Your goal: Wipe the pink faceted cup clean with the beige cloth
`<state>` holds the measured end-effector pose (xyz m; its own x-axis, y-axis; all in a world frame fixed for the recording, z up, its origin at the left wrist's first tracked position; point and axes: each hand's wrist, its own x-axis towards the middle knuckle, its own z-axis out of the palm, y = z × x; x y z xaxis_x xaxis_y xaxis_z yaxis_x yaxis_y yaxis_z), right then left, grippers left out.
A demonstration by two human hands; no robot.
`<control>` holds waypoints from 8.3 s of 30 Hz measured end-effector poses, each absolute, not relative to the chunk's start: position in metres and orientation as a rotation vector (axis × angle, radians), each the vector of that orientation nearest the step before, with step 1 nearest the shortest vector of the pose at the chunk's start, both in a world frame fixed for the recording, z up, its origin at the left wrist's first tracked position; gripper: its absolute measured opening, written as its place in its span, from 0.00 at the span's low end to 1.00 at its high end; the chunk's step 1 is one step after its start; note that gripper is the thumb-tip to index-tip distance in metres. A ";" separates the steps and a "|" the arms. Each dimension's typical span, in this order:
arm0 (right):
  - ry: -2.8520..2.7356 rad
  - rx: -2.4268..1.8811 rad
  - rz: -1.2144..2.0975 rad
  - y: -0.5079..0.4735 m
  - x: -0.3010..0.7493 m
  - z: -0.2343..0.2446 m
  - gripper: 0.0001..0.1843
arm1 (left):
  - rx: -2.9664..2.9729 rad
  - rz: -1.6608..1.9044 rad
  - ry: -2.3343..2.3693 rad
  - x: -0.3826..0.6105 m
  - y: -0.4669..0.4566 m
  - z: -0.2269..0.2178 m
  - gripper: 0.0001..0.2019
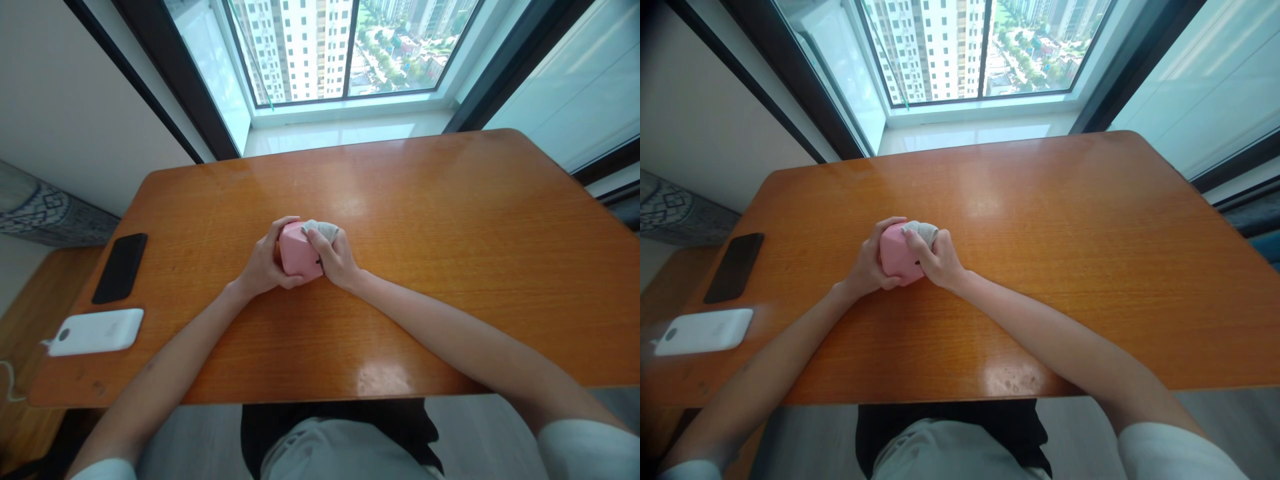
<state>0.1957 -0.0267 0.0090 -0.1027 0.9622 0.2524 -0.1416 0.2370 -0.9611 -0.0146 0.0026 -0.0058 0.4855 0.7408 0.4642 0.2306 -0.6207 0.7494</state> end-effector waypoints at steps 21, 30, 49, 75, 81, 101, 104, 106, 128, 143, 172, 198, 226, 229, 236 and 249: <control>-1.260 -0.871 1.186 -0.025 0.195 0.011 0.31 | 2.261 1.122 0.772 -0.014 0.005 -0.007 0.63; -1.289 -0.924 1.171 -0.028 0.196 0.013 0.34 | 2.040 1.065 0.713 -0.012 0.005 -0.015 0.61; -1.393 -0.899 1.072 -0.029 0.196 0.005 0.34 | 1.940 0.954 0.745 -0.010 0.002 -0.010 0.57; -1.507 -0.919 0.958 -0.031 0.197 0.010 0.36 | 2.008 0.948 0.705 -0.011 0.000 -0.015 0.58; -1.464 -0.904 0.988 -0.031 0.196 0.013 0.32 | 2.104 1.076 0.601 -0.012 0.002 -0.020 0.63; -1.440 -0.894 1.003 -0.030 0.196 0.010 0.30 | 2.391 1.247 0.605 -0.005 0.004 -0.019 0.66; -1.442 -0.871 0.992 -0.029 0.197 0.008 0.28 | 2.347 1.189 0.683 -0.007 0.000 -0.015 0.66; -1.456 -0.857 0.988 -0.030 0.197 0.008 0.29 | 2.294 1.128 0.758 -0.008 -0.003 -0.013 0.66; -1.405 -0.890 1.061 -0.030 0.196 0.010 0.34 | 2.058 1.046 0.662 -0.008 -0.004 -0.015 0.58; -1.349 -0.902 1.124 -0.030 0.196 0.010 0.34 | 2.203 1.104 0.652 -0.006 -0.003 -0.021 0.79; -1.326 -0.877 1.079 -0.028 0.196 0.012 0.32 | 1.956 0.945 0.839 -0.004 -0.003 -0.010 0.60; -1.273 -0.849 1.130 -0.027 0.195 0.009 0.30 | 2.222 1.181 0.784 -0.002 -0.003 -0.008 0.56; -1.379 -0.870 1.076 -0.029 0.196 0.007 0.29 | 2.133 1.091 0.795 -0.008 -0.002 -0.005 0.54; -1.373 -0.882 1.110 -0.030 0.196 0.007 0.31 | 2.009 1.045 0.733 -0.006 -0.001 -0.011 0.53; -1.272 -0.895 1.199 -0.027 0.195 0.008 0.28 | 2.374 1.140 0.719 -0.018 0.005 -0.018 0.74; -1.370 -0.904 1.111 -0.030 0.197 0.005 0.34 | 2.027 1.036 0.741 -0.006 -0.003 -0.013 0.53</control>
